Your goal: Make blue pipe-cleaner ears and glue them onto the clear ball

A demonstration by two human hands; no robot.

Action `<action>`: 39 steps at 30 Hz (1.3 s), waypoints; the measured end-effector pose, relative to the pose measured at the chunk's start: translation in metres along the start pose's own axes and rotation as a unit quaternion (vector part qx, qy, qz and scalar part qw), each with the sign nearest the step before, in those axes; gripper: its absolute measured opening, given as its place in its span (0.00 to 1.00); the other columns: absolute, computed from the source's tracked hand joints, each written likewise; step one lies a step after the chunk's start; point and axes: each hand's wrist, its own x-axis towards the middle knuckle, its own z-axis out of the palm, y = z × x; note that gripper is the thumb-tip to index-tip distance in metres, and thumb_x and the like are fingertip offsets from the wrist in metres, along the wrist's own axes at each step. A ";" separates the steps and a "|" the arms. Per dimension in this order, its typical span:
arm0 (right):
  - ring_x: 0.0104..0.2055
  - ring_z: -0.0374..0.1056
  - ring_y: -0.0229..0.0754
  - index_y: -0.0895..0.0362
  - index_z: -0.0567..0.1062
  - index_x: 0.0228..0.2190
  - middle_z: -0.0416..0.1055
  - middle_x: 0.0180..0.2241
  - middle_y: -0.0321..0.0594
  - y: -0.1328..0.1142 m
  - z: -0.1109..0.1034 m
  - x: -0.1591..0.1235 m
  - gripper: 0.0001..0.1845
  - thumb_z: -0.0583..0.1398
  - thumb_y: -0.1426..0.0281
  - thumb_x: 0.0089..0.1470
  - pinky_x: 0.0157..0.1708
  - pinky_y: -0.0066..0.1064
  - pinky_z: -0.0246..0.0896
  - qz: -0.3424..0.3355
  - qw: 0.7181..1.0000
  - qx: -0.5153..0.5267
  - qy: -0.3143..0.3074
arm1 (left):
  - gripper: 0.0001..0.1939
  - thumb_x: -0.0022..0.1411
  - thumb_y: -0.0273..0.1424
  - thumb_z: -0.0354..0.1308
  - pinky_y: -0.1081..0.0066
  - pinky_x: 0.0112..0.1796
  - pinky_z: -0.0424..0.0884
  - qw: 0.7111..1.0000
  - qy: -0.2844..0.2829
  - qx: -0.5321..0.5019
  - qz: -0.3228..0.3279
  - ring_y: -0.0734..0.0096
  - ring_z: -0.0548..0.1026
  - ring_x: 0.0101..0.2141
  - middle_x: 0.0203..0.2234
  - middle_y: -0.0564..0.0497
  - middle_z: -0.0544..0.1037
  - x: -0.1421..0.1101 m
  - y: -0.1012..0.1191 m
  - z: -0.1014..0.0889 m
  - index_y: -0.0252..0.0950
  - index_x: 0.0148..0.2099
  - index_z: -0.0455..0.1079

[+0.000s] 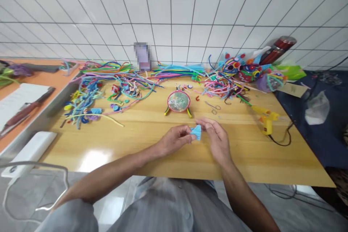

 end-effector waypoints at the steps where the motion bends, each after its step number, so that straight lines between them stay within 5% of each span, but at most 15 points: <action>1: 0.49 0.82 0.51 0.52 0.81 0.51 0.85 0.49 0.46 0.001 0.000 0.001 0.21 0.60 0.52 0.68 0.51 0.45 0.78 0.012 1.000 0.018 -0.017 | 0.25 0.64 0.54 0.64 0.73 0.30 0.62 1.000 -0.006 0.004 0.001 0.75 0.66 0.26 0.24 0.55 0.73 0.003 0.000 -0.003 0.36 0.33 0.68; 6: 0.48 0.82 0.49 0.51 0.83 0.50 0.85 0.47 0.44 0.004 0.003 -0.001 0.22 0.66 0.50 0.62 0.48 0.41 0.78 0.047 0.993 0.024 -0.103 | 0.21 0.67 0.49 0.62 0.74 0.29 0.61 0.997 -0.019 0.061 0.032 0.74 0.65 0.27 0.23 0.55 0.71 0.006 -0.002 -0.015 0.36 0.32 0.69; 12: 0.31 0.77 0.42 0.54 0.85 0.42 0.83 0.31 0.38 0.010 0.003 -0.002 0.18 0.69 0.54 0.58 0.32 0.32 0.74 0.063 0.993 -0.063 -0.080 | 0.14 0.68 0.42 0.63 0.73 0.30 0.61 0.989 -0.053 0.124 0.065 0.73 0.69 0.27 0.26 0.54 0.76 0.003 -0.008 -0.034 0.37 0.36 0.75; 15: 0.33 0.78 0.43 0.53 0.85 0.44 0.84 0.34 0.40 0.007 0.002 0.003 0.18 0.68 0.56 0.59 0.33 0.34 0.74 0.034 0.988 -0.129 -0.074 | 0.14 0.69 0.41 0.61 0.73 0.30 0.61 0.987 -0.001 0.134 0.087 0.73 0.69 0.26 0.25 0.54 0.76 0.002 -0.015 -0.048 0.37 0.35 0.74; 19: 0.39 0.78 0.46 0.52 0.85 0.43 0.84 0.41 0.43 -0.002 0.000 0.016 0.13 0.67 0.60 0.59 0.42 0.40 0.75 -0.065 0.961 -0.270 0.007 | 0.16 0.70 0.39 0.59 0.72 0.30 0.60 0.977 0.123 0.123 0.125 0.74 0.65 0.24 0.22 0.55 0.71 0.003 -0.024 -0.066 0.37 0.30 0.70; 24: 0.37 0.77 0.45 0.52 0.84 0.42 0.84 0.39 0.41 -0.010 0.001 0.048 0.13 0.66 0.59 0.59 0.42 0.41 0.74 -0.058 0.954 -0.294 -0.007 | 0.14 0.69 0.35 0.60 0.69 0.34 0.64 0.950 0.220 0.127 0.181 0.71 0.67 0.27 0.23 0.54 0.72 0.006 -0.029 -0.083 0.39 0.30 0.69; 28: 0.40 0.77 0.46 0.53 0.83 0.47 0.84 0.44 0.43 -0.010 0.006 0.073 0.17 0.66 0.58 0.60 0.46 0.43 0.74 -0.045 0.960 -0.278 -0.009 | 0.05 0.68 0.35 0.61 0.65 0.41 0.70 0.927 0.269 0.139 0.223 0.66 0.73 0.35 0.32 0.50 0.76 0.011 -0.035 -0.091 0.40 0.40 0.72; 34: 0.53 0.77 0.50 0.53 0.77 0.56 0.81 0.53 0.47 0.001 0.013 0.090 0.25 0.67 0.57 0.60 0.54 0.48 0.72 -0.063 0.970 -0.231 -0.042 | 0.22 0.67 0.40 0.65 0.58 0.54 0.72 0.916 0.307 0.163 0.202 0.57 0.74 0.54 0.52 0.42 0.75 0.020 -0.053 -0.098 0.40 0.58 0.67; 39: 0.61 0.74 0.53 0.51 0.71 0.63 0.76 0.62 0.50 0.013 0.017 0.095 0.34 0.68 0.56 0.60 0.59 0.51 0.71 -0.085 0.972 -0.201 -0.084 | 0.44 0.62 0.48 0.70 0.48 0.62 0.69 0.933 0.267 0.177 0.165 0.49 0.70 0.64 0.67 0.36 0.64 0.032 -0.054 -0.107 0.42 0.72 0.54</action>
